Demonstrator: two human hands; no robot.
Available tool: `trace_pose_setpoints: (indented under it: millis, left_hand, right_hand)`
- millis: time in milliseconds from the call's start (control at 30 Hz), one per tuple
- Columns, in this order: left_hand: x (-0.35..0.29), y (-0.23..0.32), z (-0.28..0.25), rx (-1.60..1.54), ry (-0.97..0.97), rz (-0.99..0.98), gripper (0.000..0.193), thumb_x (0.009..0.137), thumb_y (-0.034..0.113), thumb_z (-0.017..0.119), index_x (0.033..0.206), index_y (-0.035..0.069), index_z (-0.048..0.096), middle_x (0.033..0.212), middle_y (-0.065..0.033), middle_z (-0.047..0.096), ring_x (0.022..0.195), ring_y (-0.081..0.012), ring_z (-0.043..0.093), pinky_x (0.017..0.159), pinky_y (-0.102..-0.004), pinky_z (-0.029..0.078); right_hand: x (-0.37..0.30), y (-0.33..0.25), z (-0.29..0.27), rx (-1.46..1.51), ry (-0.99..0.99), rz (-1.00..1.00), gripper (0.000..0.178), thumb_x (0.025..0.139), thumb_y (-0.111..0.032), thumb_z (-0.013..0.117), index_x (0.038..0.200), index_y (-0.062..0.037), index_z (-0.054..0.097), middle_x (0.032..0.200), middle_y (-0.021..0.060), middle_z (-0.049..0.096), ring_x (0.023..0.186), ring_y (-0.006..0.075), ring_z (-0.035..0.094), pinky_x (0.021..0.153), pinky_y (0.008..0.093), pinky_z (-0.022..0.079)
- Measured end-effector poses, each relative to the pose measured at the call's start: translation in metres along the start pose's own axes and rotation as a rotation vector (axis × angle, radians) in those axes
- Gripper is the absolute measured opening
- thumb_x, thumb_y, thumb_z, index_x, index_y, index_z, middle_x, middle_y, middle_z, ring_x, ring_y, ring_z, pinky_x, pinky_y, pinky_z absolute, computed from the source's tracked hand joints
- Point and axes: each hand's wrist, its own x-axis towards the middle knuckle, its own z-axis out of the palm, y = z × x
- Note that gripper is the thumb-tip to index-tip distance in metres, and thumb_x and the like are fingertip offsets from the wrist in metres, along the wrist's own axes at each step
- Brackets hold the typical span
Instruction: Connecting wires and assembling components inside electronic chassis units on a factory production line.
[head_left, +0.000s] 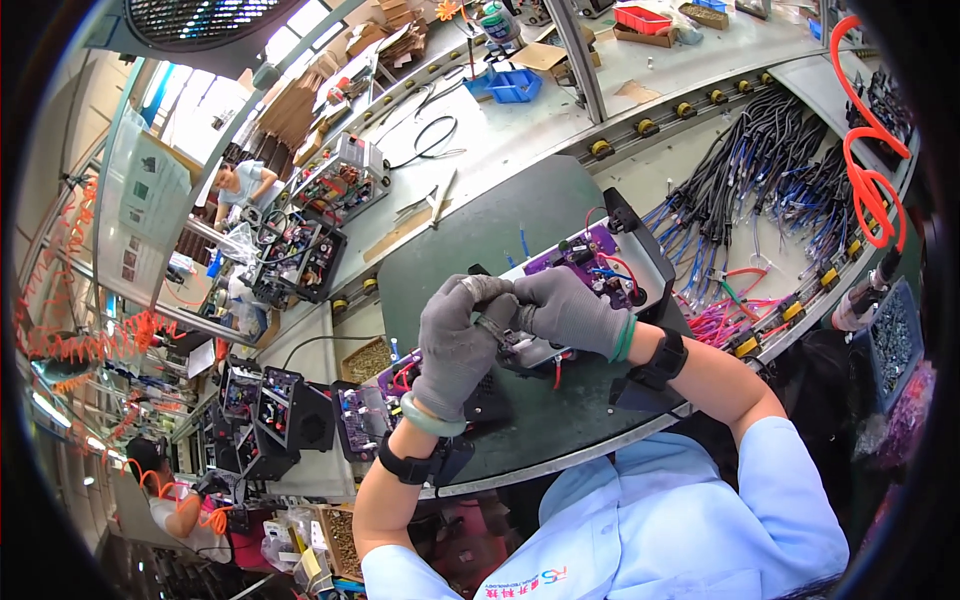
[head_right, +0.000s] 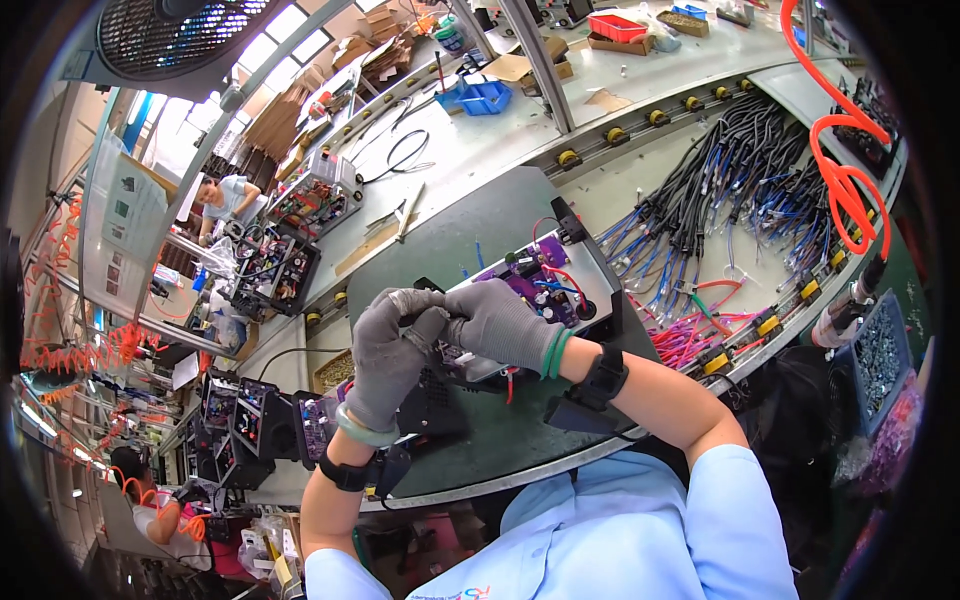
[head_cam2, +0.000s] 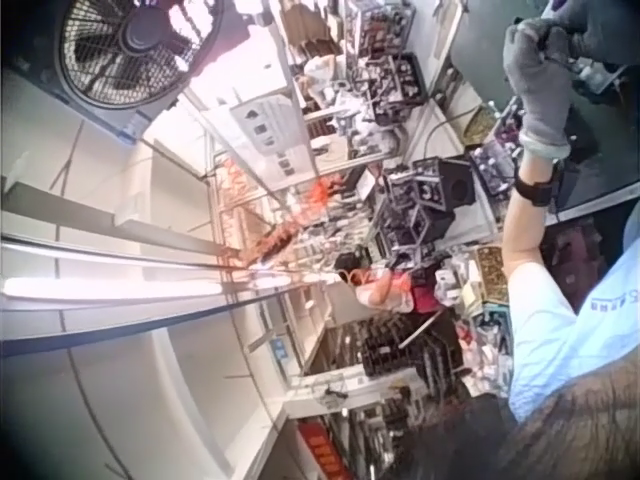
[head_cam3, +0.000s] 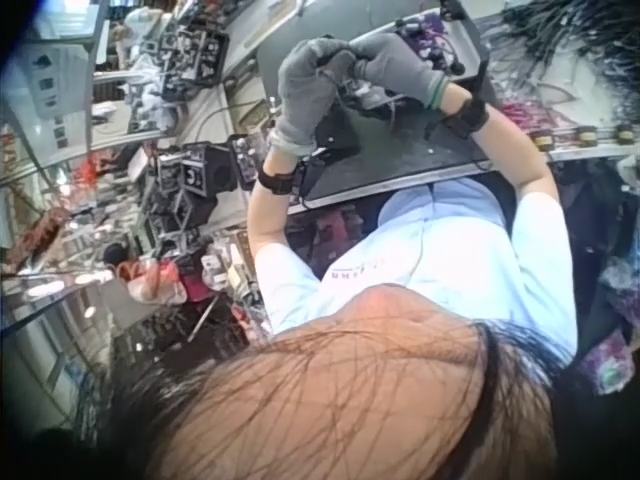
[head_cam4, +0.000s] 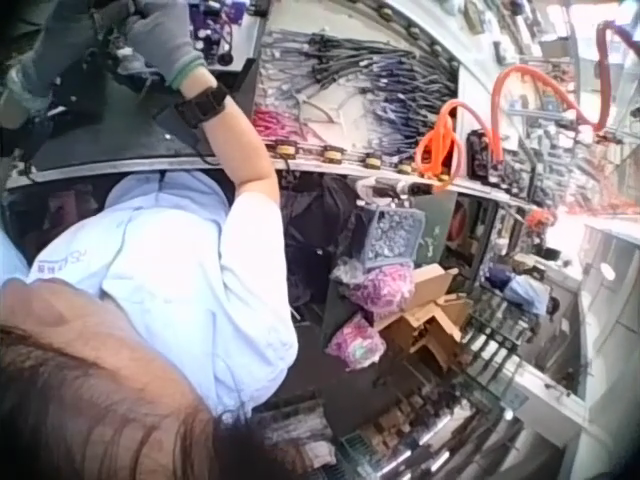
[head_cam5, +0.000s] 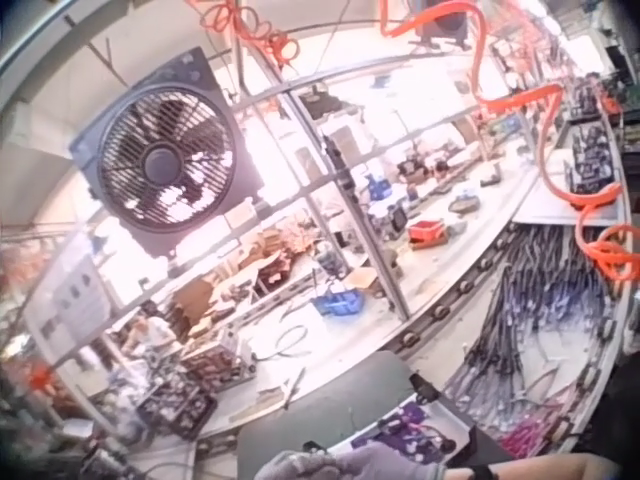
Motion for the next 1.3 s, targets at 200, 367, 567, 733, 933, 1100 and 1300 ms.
trace_pose_setpoints:
  millis: [200, 367, 567, 733, 933, 1100, 1300]
  left_hand:
    - [-0.005, -0.008, 0.003, -0.438, -0.060, -0.302, 0.015, 0.096, 0.001, 0.065, 0.110, -0.001, 0.069, 0.105, -0.0047, 0.069, 0.092, -0.0099, 0.063, 0.084, -0.0265, 0.052]
    - [-0.001, -0.034, 0.003, -0.244, 0.070, -0.236, 0.026, 0.097, 0.005, 0.064, 0.121, -0.001, 0.063, 0.110, -0.0075, 0.067, 0.102, -0.0128, 0.063, 0.091, -0.0279, 0.051]
    - [0.002, -0.052, -0.001, -0.786, -0.292, -0.780, 0.031, 0.097, 0.028, 0.067, 0.118, 0.005, 0.064, 0.098, -0.0015, 0.065, 0.084, -0.0100, 0.061, 0.076, -0.0276, 0.051]
    - [0.002, -0.054, -0.003, -0.656, -0.289, -0.804, 0.024, 0.098, 0.026, 0.064, 0.110, 0.005, 0.066, 0.092, 0.0005, 0.064, 0.080, -0.0089, 0.061, 0.071, -0.0264, 0.050]
    - [0.001, -0.052, -0.005, -0.698, -0.259, -0.808, 0.023, 0.098, 0.026, 0.064, 0.104, 0.004, 0.066, 0.089, 0.0001, 0.064, 0.080, -0.0092, 0.062, 0.073, -0.0269, 0.051]
    - [0.001, -0.051, -0.003, -0.681, -0.260, -0.803, 0.023, 0.099, 0.025, 0.063, 0.105, 0.003, 0.065, 0.089, -0.0005, 0.064, 0.079, -0.0092, 0.062, 0.074, -0.0269, 0.052]
    - [-0.001, -0.047, -0.003, -0.601, -0.264, -0.778, 0.025, 0.099, 0.020, 0.061, 0.114, 0.000, 0.063, 0.095, -0.0029, 0.068, 0.080, -0.0111, 0.067, 0.070, -0.0265, 0.056]
  right_hand:
    - [-0.011, -0.006, -0.014, 0.172, -0.050, 0.164, 0.023, 0.089, -0.026, 0.073, 0.096, -0.0042, 0.073, 0.079, 0.0148, 0.070, 0.069, 0.0302, 0.068, 0.066, 0.0376, 0.054]
    - [0.014, 0.007, -0.002, -0.737, 0.126, -0.131, 0.017, 0.082, -0.021, 0.071, 0.094, -0.0097, 0.074, 0.086, 0.0096, 0.070, 0.078, 0.0289, 0.071, 0.070, 0.0391, 0.056]
    - [0.022, 0.023, 0.015, -1.136, -0.070, -0.072, 0.009, 0.083, -0.025, 0.070, 0.088, -0.0195, 0.075, 0.096, 0.0043, 0.070, 0.100, 0.0229, 0.065, 0.091, 0.0402, 0.047]
    - [0.022, 0.023, 0.018, -1.062, -0.065, -0.050, 0.011, 0.083, -0.026, 0.070, 0.088, -0.0182, 0.075, 0.095, 0.0052, 0.069, 0.099, 0.0228, 0.066, 0.089, 0.0403, 0.048]
    - [0.019, 0.025, 0.018, -0.985, 0.002, -0.058, 0.012, 0.083, -0.026, 0.070, 0.088, -0.0158, 0.074, 0.090, 0.0057, 0.069, 0.097, 0.0236, 0.066, 0.089, 0.0404, 0.048]
    - [0.018, 0.029, 0.017, -0.944, 0.027, -0.161, 0.013, 0.082, -0.025, 0.071, 0.085, -0.0135, 0.074, 0.089, 0.0068, 0.069, 0.095, 0.0249, 0.067, 0.087, 0.0409, 0.049]
    - [0.027, 0.028, 0.029, -0.965, -0.039, -0.068, 0.012, 0.083, -0.021, 0.069, 0.082, -0.0109, 0.076, 0.085, 0.0100, 0.072, 0.086, 0.0282, 0.072, 0.075, 0.0425, 0.055]
